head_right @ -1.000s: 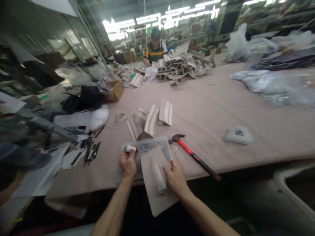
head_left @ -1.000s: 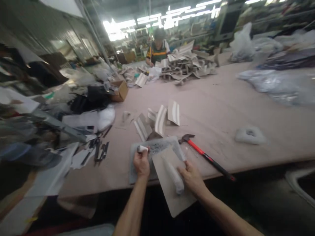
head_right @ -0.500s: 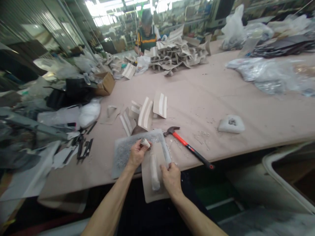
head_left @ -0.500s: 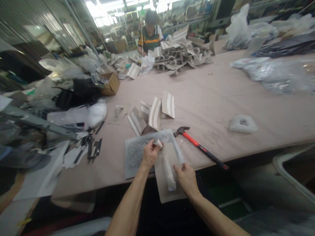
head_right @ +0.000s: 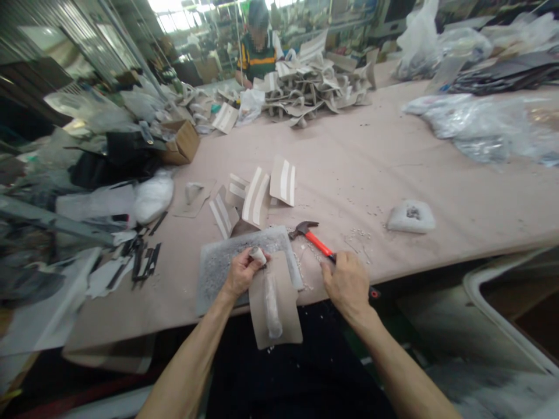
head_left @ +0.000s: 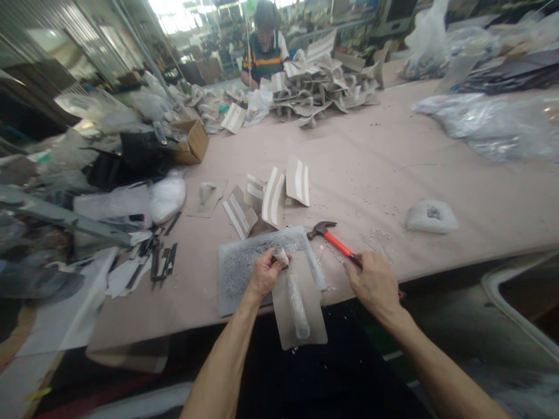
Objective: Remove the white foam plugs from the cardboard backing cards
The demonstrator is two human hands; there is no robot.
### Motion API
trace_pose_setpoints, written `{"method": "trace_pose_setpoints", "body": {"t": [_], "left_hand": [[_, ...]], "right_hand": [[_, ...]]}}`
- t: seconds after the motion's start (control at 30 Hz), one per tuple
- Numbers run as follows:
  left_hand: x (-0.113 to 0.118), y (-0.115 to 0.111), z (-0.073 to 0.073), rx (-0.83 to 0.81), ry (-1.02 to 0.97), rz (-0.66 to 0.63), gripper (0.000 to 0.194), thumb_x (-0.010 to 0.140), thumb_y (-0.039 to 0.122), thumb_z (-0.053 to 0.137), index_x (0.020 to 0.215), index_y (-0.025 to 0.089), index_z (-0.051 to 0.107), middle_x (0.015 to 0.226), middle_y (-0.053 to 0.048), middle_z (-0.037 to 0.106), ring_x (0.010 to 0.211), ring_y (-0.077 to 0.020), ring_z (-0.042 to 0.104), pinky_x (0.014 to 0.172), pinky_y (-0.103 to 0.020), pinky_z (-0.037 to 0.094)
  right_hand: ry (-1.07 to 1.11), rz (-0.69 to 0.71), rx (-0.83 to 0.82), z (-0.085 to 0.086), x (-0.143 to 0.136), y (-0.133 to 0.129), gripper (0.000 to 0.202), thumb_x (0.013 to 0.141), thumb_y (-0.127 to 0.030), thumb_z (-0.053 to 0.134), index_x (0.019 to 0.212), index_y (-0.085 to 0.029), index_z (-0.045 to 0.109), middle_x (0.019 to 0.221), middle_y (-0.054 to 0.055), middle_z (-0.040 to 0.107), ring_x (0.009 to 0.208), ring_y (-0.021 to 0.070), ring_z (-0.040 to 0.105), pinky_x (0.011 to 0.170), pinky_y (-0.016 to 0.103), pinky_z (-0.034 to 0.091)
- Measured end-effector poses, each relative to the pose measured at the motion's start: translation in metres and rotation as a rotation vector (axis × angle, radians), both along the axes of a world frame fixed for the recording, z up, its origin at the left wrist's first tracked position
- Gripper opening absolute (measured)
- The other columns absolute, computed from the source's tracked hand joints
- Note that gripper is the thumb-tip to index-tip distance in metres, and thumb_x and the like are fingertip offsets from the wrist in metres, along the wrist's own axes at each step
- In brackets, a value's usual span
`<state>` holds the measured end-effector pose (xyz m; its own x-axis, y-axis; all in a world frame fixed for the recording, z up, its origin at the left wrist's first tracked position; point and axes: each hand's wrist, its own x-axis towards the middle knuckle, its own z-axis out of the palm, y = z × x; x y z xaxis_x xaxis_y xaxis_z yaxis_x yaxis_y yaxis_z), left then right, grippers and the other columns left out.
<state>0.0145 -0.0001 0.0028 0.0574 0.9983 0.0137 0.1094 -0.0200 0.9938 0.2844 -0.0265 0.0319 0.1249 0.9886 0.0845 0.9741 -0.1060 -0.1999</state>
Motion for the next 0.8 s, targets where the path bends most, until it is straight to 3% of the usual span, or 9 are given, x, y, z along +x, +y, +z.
{"method": "trace_pose_setpoints", "body": {"t": [0.13,0.23,0.4,0.5,0.57,0.63,0.73,0.8], "left_hand": [[0.0,0.0,0.003,0.028,0.048,-0.004,0.02,0.082,0.034,0.069,0.093,0.018,0.072,0.091,-0.006,0.076,0.083,-0.0215,0.069,0.078,-0.031,0.054],[0.0,0.0,0.002,0.077,0.101,-0.018,0.017,0.083,0.029,0.066,0.094,0.019,0.072,0.092,-0.005,0.076,0.085,-0.021,0.069,0.08,-0.03,0.054],[0.003,-0.005,-0.002,0.18,0.187,-0.035,0.018,0.085,0.026,0.061,0.099,0.019,0.071,0.092,-0.004,0.074,0.086,-0.0204,0.068,0.08,-0.03,0.053],[0.005,-0.008,-0.003,0.219,0.21,-0.032,0.017,0.087,0.025,0.059,0.098,0.02,0.071,0.09,-0.004,0.073,0.084,-0.0202,0.067,0.079,-0.03,0.052],[0.005,-0.009,-0.002,0.228,0.212,-0.035,0.016,0.087,0.025,0.058,0.096,0.02,0.07,0.087,-0.003,0.072,0.082,-0.0195,0.066,0.078,-0.029,0.051],[0.005,-0.01,-0.001,0.226,0.213,-0.045,0.015,0.088,0.026,0.057,0.094,0.02,0.07,0.084,-0.003,0.07,0.079,-0.019,0.064,0.076,-0.028,0.05],[0.005,-0.011,0.0,0.225,0.211,-0.052,0.015,0.089,0.027,0.057,0.094,0.02,0.069,0.083,-0.002,0.069,0.079,-0.019,0.063,0.075,-0.028,0.049],[0.006,-0.011,0.0,0.219,0.212,-0.047,0.014,0.088,0.028,0.058,0.093,0.02,0.069,0.082,-0.002,0.068,0.077,-0.0187,0.062,0.075,-0.028,0.049]], "right_hand": [[-0.074,0.002,-0.116,-0.01,0.02,0.023,0.035,0.095,-0.037,0.055,0.112,-0.007,0.063,0.106,0.019,0.065,0.1,0.0314,0.06,0.085,0.038,0.044],[-0.065,0.028,-0.206,-0.011,0.022,0.033,0.026,0.094,-0.033,0.054,0.102,-0.01,0.063,0.102,0.019,0.065,0.096,0.0302,0.061,0.081,0.038,0.044],[0.548,0.001,-0.497,0.007,0.013,0.042,0.001,0.083,-0.016,0.056,0.084,-0.015,0.057,0.077,0.008,0.061,0.069,0.0189,0.058,0.063,0.03,0.044],[0.758,0.042,-0.583,0.027,0.001,0.034,0.01,0.088,-0.024,0.048,0.08,-0.019,0.051,0.065,0.0,0.055,0.051,0.0118,0.05,0.05,0.024,0.041],[0.857,0.046,-0.549,0.042,-0.008,0.023,0.018,0.094,-0.033,0.039,0.082,-0.021,0.046,0.064,-0.003,0.052,0.046,0.0096,0.045,0.045,0.022,0.038],[0.873,0.083,-0.405,0.057,-0.015,0.011,0.026,0.096,-0.043,0.035,0.081,-0.023,0.042,0.063,-0.004,0.049,0.046,0.0095,0.043,0.044,0.022,0.035],[0.661,0.265,-0.083,0.073,-0.021,-0.004,0.033,0.096,-0.05,0.036,0.078,-0.023,0.043,0.062,-0.001,0.049,0.052,0.0121,0.043,0.051,0.025,0.032],[0.449,0.402,-0.026,0.079,-0.021,-0.009,0.03,0.096,-0.045,0.038,0.078,-0.022,0.044,0.061,0.0,0.048,0.052,0.0123,0.037,0.052,0.028,0.026]]}}
